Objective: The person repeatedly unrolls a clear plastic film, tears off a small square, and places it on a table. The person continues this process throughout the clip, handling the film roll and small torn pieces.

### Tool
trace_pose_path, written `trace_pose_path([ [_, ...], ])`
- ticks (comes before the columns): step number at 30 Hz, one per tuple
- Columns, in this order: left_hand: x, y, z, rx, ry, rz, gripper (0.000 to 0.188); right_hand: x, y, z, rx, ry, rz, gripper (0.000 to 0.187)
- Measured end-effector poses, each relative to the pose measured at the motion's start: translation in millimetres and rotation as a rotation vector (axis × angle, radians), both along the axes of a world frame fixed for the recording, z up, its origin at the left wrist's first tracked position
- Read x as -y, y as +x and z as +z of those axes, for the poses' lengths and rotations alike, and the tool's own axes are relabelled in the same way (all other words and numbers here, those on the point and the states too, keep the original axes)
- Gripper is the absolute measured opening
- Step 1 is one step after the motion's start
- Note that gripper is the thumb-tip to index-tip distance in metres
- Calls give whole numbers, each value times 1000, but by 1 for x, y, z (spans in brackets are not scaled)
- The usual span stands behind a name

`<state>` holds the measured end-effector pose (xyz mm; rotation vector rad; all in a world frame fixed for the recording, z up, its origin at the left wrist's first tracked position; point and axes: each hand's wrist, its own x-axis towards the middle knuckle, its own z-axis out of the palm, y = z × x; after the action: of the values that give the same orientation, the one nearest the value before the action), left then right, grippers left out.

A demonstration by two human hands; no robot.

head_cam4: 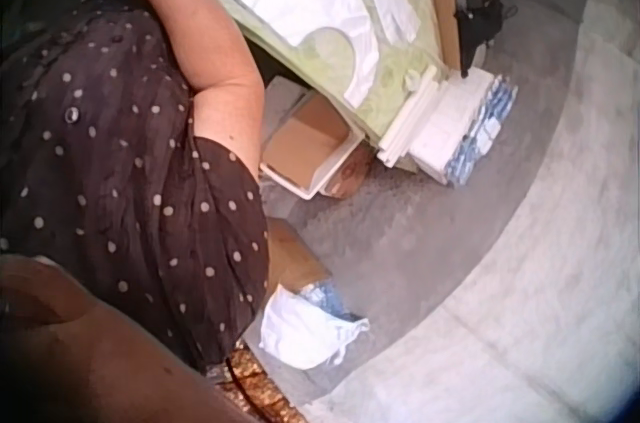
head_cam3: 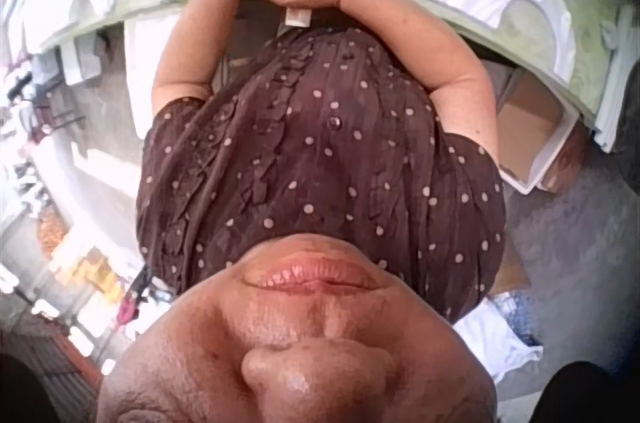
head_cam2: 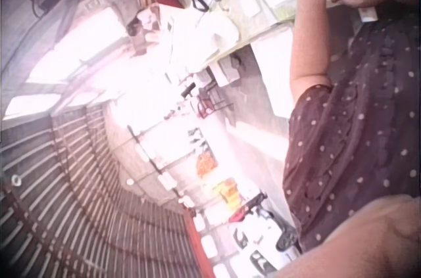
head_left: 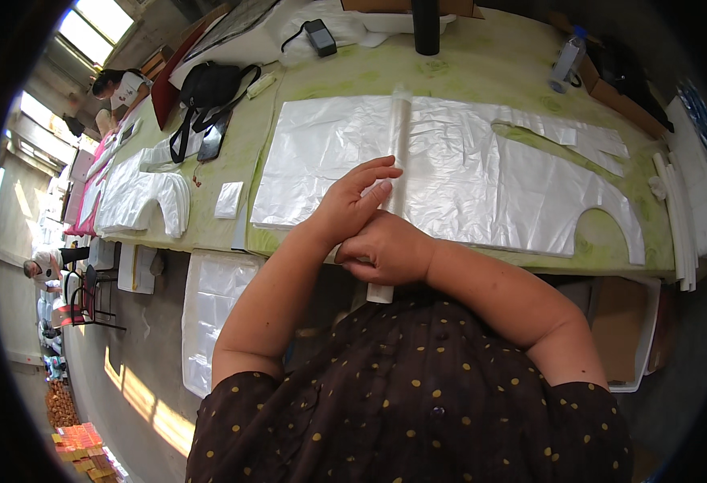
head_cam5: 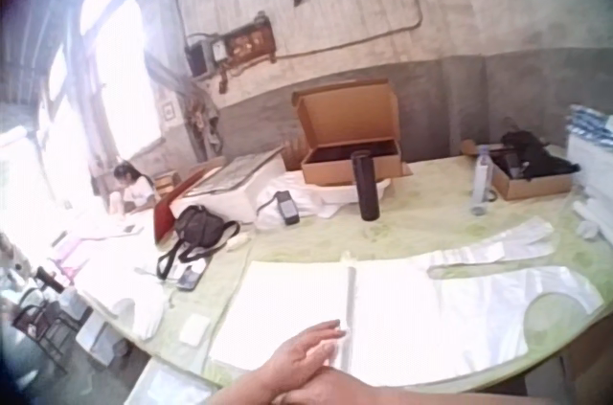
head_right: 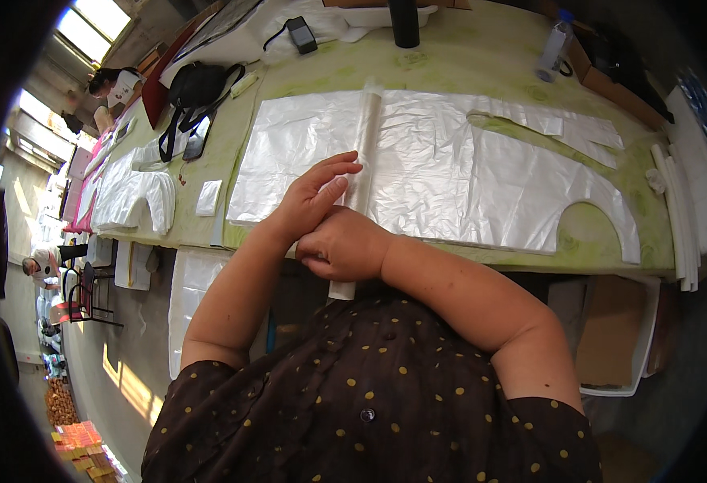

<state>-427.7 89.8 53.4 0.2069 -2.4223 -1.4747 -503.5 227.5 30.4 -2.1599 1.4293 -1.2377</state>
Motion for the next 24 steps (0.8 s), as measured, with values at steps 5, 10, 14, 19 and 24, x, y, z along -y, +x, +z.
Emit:
trace_pose_path([
  [5, 19, 3, -22, 137, -380, 160, 22, -7, -3, -2, -11, -190, 2, 14],
  [10, 24, -1, -26, 145, -599, 134, 16, -5, 0, -4, 25, -158, -16, 16],
  [14, 38, -2, -6, 278, -182, 184, 22, 0, 0, -6, -16, -143, 12, 14],
  [19, 41, -1, -2, -105, -256, 305, 31, 13, 6, 2, 19, -41, 26, 8],
  [24, 33, 1, 8, 111, -292, 149, 22, 18, 10, 4, 36, 28, 25, 8],
])
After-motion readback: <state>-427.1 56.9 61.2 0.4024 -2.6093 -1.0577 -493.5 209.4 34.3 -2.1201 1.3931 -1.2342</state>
